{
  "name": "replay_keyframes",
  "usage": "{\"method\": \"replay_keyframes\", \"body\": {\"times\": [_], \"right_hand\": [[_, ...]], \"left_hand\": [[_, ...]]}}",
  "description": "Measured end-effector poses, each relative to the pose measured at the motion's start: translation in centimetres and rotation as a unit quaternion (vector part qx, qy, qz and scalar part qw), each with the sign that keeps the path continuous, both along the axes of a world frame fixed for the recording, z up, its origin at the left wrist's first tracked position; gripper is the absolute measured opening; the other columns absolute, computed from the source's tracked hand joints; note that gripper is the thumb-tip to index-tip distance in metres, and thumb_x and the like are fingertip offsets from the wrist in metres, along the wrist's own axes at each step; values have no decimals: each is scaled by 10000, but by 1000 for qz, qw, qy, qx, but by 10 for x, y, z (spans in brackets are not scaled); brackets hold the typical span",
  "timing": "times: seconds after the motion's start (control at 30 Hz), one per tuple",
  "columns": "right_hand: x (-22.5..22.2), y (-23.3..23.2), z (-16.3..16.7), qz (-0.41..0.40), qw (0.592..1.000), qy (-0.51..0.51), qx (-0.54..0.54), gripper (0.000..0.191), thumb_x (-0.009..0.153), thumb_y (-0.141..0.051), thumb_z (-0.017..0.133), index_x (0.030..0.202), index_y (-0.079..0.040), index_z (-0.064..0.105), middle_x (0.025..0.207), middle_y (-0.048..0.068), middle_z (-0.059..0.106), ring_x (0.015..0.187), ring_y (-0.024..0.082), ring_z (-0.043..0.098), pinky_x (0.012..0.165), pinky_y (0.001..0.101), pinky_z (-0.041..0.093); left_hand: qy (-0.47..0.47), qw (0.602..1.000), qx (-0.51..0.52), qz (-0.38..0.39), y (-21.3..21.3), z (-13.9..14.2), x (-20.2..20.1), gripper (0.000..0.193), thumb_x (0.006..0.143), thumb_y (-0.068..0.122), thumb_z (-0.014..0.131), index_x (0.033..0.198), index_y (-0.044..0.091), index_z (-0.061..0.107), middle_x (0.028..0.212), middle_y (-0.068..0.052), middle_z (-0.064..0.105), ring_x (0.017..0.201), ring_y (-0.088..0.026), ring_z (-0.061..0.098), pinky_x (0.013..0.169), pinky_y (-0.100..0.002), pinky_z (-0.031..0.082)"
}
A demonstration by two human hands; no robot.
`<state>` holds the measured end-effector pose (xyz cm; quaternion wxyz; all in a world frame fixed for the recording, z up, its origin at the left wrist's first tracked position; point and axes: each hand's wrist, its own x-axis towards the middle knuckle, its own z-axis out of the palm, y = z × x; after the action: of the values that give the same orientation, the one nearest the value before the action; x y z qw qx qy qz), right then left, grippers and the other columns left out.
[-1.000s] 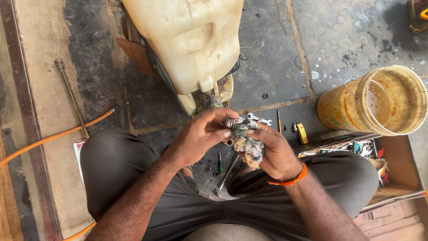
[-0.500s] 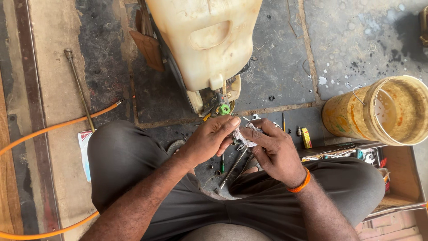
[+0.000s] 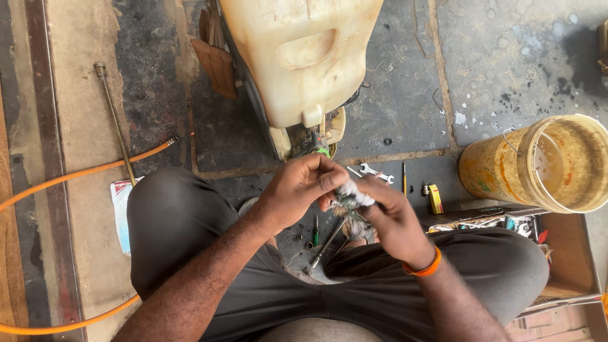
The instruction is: The person sits on the floor and cleans a small metal scooter part with a rag, repeatedly wiping and rotating it. The person then picks up a small plastic bag containing a new part and a small metal ring, handling them briefly before returning to the cleaning.
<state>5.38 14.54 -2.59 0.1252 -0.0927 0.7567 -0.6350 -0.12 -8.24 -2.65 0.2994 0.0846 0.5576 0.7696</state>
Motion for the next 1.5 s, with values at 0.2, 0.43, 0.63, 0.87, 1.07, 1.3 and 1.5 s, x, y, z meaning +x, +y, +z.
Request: {"method": "replay_keyframes", "body": {"times": [0.2, 0.43, 0.63, 0.87, 1.07, 1.3, 1.5], "right_hand": [[-3, 0, 21, -36, 976, 153, 152, 279, 969, -40, 631, 1239, -27, 701, 1107, 90, 653, 900, 175, 669, 727, 274, 561], [-16, 5, 24, -142, 935, -172, -277, 255, 1009, -177, 566, 1147, 17, 657, 978, 179, 758, 846, 257, 758, 724, 344, 621], [-13, 5, 11, -156, 955, -144, -208, 316, 1036, -156, 653, 1266, 13, 516, 1121, 161, 686, 1002, 254, 675, 854, 394, 568], [-16, 1, 17, -125, 892, -195, -388, 400, 1052, -186, 496, 1401, 9, 507, 1286, 180, 635, 1171, 267, 648, 1011, 416, 563], [-7, -19, 23, -112, 993, -4, -42, 494, 947, -73, 702, 1414, -9, 557, 1226, 133, 708, 1057, 187, 705, 858, 334, 646], [0, -27, 14, -82, 988, 71, 108, 371, 874, -60, 810, 1220, -37, 676, 1044, 78, 777, 941, 139, 722, 814, 281, 615], [-5, -14, 6, -150, 989, -18, -1, 179, 944, -55, 712, 1122, -55, 710, 996, 75, 784, 857, 167, 758, 715, 325, 632]], "left_hand": [[-149, 985, 77, 35, 3, -6, 0, 258, 997, 330, 637, 1064, 82, 654, 891, -16, 677, 758, -110, 664, 716, -300, 609], [-191, 974, 87, 91, -1, -14, -1, 343, 1042, 426, 611, 985, 89, 637, 772, -29, 644, 655, -110, 604, 645, -303, 561], [-212, 972, 81, 60, 4, -20, 5, 306, 1025, 370, 646, 955, 71, 641, 789, -31, 666, 655, -111, 613, 639, -305, 555], [-284, 953, 100, 24, 10, -21, 8, 251, 1012, 309, 605, 1036, 77, 696, 902, -18, 676, 781, -119, 649, 760, -314, 599], [-311, 943, 121, 16, 10, -36, 11, 265, 1052, 301, 611, 1050, 44, 677, 880, -21, 653, 748, -110, 586, 727, -327, 563], [-323, 936, 142, 6, 19, -49, 22, 166, 1026, 202, 618, 1022, 49, 680, 866, -9, 654, 749, -109, 566, 727, -295, 534], [-294, 945, 137, -41, 18, -34, 19, 203, 1018, 221, 629, 1092, 60, 728, 795, 10, 586, 704, -98, 532, 684, -278, 504]]}}
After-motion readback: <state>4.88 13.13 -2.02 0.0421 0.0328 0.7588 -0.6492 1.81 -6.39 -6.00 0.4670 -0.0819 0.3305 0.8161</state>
